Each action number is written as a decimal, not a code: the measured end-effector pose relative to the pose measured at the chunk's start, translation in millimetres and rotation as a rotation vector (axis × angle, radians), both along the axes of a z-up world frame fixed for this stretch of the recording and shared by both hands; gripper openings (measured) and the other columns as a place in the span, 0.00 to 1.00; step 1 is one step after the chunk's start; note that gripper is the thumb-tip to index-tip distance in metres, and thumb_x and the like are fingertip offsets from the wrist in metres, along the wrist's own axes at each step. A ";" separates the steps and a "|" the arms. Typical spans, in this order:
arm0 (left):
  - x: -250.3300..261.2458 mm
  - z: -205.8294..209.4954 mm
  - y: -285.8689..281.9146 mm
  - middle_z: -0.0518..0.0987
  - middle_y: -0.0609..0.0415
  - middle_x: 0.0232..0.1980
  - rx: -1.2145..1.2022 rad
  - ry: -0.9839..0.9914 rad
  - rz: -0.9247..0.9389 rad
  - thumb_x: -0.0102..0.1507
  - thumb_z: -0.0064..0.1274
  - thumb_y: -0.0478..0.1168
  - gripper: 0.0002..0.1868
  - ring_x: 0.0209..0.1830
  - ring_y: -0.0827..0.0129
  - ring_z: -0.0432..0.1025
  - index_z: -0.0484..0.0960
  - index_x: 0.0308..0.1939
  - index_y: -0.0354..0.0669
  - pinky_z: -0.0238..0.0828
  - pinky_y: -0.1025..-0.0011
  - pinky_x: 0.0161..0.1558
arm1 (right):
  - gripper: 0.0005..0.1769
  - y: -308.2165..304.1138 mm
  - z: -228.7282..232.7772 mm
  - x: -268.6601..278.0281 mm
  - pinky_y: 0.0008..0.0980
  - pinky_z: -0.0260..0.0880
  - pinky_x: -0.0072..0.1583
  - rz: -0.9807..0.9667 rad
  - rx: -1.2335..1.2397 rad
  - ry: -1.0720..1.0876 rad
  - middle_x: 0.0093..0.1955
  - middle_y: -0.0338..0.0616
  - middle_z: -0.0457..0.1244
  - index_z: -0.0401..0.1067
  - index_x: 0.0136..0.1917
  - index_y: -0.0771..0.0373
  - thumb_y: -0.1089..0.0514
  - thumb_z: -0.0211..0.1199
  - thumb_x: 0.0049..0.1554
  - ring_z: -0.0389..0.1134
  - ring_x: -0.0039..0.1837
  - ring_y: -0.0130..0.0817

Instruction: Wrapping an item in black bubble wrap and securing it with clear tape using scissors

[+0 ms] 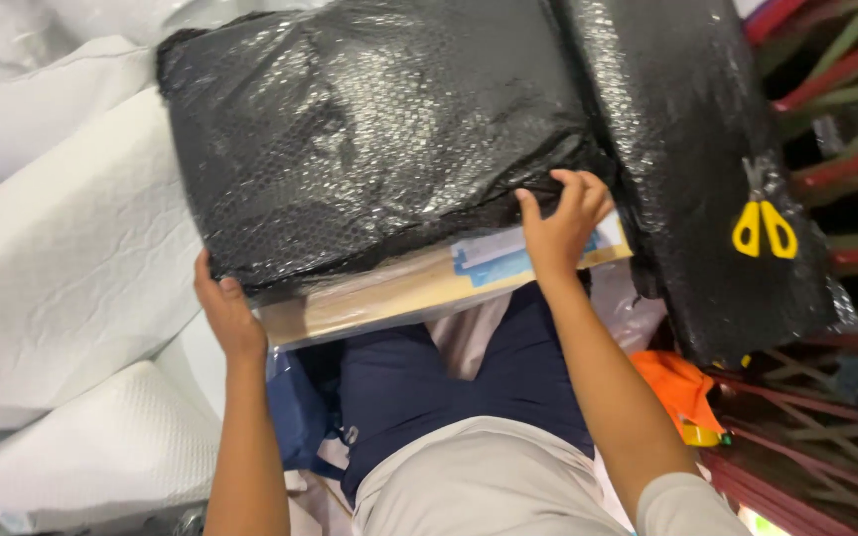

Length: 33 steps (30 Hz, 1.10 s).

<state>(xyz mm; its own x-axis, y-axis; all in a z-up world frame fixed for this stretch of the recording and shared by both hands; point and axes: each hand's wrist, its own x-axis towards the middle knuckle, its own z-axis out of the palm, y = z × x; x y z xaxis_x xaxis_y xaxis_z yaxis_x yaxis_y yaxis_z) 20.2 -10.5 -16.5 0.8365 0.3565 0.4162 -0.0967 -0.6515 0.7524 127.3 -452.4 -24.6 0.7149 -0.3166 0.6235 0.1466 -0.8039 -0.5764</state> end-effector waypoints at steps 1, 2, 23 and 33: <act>-0.4 1.3 -1.6 0.61 0.31 0.71 0.020 0.014 0.028 0.76 0.23 0.61 0.36 0.74 0.39 0.56 0.58 0.77 0.37 0.45 0.51 0.75 | 0.31 2.9 -1.5 2.1 0.51 0.56 0.63 -0.018 0.004 0.005 0.58 0.44 0.55 0.70 0.56 0.54 0.53 0.84 0.43 0.57 0.60 0.51; 1.2 -3.6 -3.3 0.61 0.31 0.71 0.011 0.018 -0.004 0.76 0.23 0.61 0.36 0.74 0.39 0.56 0.58 0.77 0.37 0.45 0.51 0.75 | 0.31 0.8 -2.3 -0.6 0.51 0.56 0.63 -0.050 -0.006 0.010 0.58 0.44 0.55 0.70 0.56 0.54 0.53 0.84 0.43 0.57 0.60 0.51; -27.8 28.8 -82.1 0.57 0.46 0.77 0.391 -0.306 0.029 0.76 0.38 0.43 0.22 0.83 0.45 0.43 0.59 0.72 0.42 0.34 0.34 0.81 | 0.15 -221.1 27.0 -113.2 0.56 0.60 0.58 -0.393 -0.380 0.073 0.56 0.63 0.62 0.76 0.56 0.72 0.70 0.73 0.56 0.65 0.57 0.63; 8.0 24.0 -85.5 0.80 0.61 0.57 0.428 -0.087 0.059 0.65 0.64 0.42 0.10 0.71 0.55 0.65 0.86 0.50 0.54 0.26 0.38 0.75 | 0.13 -262.8 -19.4 -103.2 0.56 0.65 0.40 -0.529 -0.451 0.251 0.50 0.55 0.74 0.80 0.56 0.62 0.54 0.77 0.63 0.73 0.45 0.60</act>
<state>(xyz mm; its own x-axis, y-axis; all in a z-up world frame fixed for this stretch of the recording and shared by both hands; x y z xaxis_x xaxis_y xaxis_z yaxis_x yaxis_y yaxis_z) 28.2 -96.0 7.5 0.7750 0.1831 0.6049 -0.1009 -0.9090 0.4044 24.1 -715.1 -43.9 0.6760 -0.4103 0.6122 -0.4194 -0.8972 -0.1381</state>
